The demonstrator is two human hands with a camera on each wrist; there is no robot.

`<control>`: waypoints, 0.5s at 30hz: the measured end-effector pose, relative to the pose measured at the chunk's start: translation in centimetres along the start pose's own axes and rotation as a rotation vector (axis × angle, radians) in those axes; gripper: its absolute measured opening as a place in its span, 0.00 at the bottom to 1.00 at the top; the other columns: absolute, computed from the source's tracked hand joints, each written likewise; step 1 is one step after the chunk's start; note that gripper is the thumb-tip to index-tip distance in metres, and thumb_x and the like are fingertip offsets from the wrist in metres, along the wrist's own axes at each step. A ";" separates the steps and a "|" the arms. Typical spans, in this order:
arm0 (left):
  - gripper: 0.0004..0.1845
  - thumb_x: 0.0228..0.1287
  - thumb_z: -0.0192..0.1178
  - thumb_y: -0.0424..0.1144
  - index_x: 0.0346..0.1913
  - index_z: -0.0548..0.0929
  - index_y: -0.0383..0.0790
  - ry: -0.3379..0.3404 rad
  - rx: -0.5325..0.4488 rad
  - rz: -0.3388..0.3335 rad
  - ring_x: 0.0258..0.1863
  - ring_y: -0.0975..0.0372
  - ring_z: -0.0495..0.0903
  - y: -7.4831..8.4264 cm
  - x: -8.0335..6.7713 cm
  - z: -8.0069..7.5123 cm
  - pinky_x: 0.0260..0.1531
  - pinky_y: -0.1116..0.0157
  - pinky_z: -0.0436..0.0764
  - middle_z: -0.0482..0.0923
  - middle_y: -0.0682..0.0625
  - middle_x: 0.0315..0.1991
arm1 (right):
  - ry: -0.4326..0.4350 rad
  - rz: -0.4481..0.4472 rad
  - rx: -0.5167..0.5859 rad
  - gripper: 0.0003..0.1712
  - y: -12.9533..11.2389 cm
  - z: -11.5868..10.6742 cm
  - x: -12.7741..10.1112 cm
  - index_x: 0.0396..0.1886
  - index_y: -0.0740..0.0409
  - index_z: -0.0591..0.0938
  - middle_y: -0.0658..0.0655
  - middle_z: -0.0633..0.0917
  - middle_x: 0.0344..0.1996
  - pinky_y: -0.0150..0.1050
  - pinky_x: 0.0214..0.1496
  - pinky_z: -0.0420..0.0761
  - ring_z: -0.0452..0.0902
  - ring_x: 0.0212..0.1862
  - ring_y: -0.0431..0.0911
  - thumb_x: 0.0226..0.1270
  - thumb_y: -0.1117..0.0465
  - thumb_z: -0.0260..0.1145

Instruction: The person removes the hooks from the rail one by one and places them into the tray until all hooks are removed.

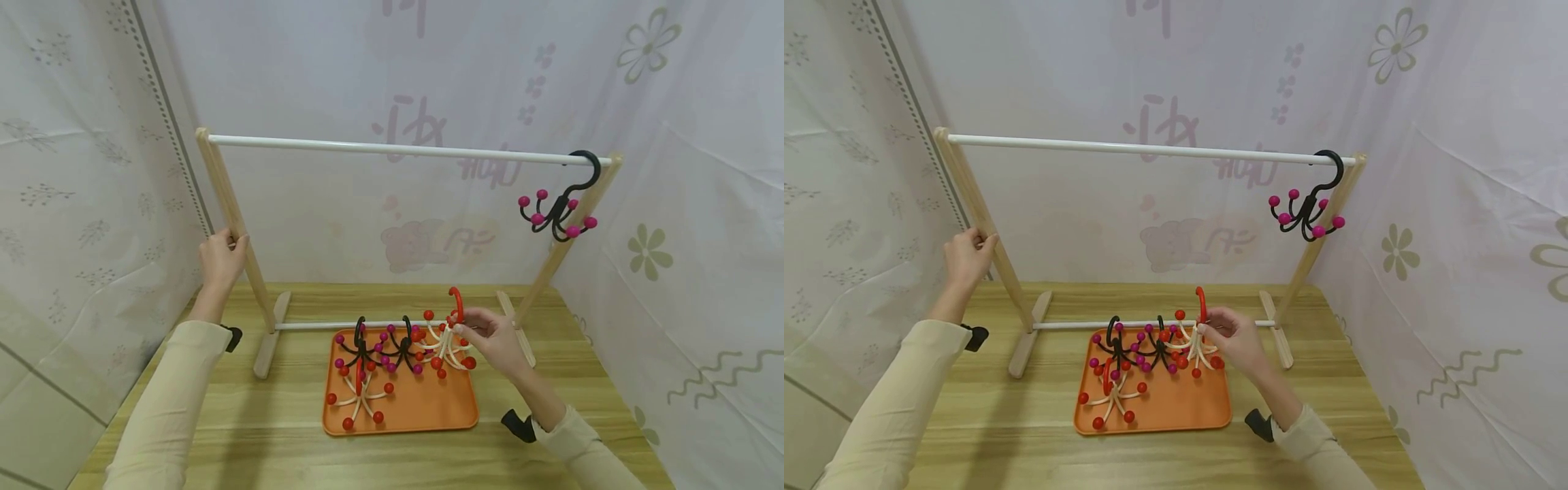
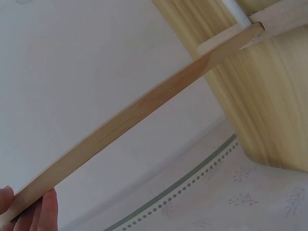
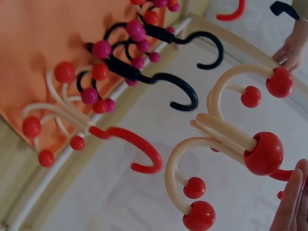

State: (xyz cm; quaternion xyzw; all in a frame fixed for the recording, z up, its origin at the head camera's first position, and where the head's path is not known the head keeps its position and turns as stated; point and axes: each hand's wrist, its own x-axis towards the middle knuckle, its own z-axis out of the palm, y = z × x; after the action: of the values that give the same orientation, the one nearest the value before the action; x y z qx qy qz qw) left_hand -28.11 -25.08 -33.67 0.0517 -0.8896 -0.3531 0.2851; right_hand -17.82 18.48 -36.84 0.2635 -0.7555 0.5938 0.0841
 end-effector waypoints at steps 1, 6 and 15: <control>0.14 0.65 0.48 0.36 0.29 0.72 0.26 0.000 -0.001 0.000 0.41 0.41 0.74 0.0 0.0 0.0 0.40 0.49 0.74 0.75 0.29 0.40 | -0.003 0.009 0.001 0.10 0.2 0.2 -0.2 0.38 0.76 0.75 0.71 0.79 0.30 0.37 0.32 0.79 0.78 0.30 0.41 0.55 0.77 0.60; 0.14 0.65 0.48 0.36 0.29 0.72 0.26 -0.003 -0.004 0.002 0.41 0.41 0.75 -0.1 0.0 0.0 0.40 0.49 0.73 0.75 0.29 0.40 | -0.012 0.064 -0.002 0.09 0.9 0.8 -1.1 0.38 0.75 0.76 0.70 0.80 0.30 0.37 0.33 0.79 0.79 0.31 0.42 0.56 0.75 0.60; 0.13 0.65 0.48 0.36 0.29 0.72 0.27 -0.001 -0.010 -0.003 0.42 0.41 0.74 0.0 -0.1 0.0 0.40 0.49 0.73 0.75 0.29 0.40 | -0.065 0.047 0.039 0.09 1.7 1.7 -2.2 0.37 0.76 0.75 0.70 0.80 0.29 0.36 0.29 0.79 0.79 0.30 0.49 0.54 0.77 0.60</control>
State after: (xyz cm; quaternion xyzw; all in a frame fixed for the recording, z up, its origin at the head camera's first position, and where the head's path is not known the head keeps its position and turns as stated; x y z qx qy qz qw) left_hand -28.06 -25.06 -33.72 0.0513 -0.8878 -0.3581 0.2845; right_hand -16.47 17.81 -39.76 0.2666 -0.7521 0.6014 0.0405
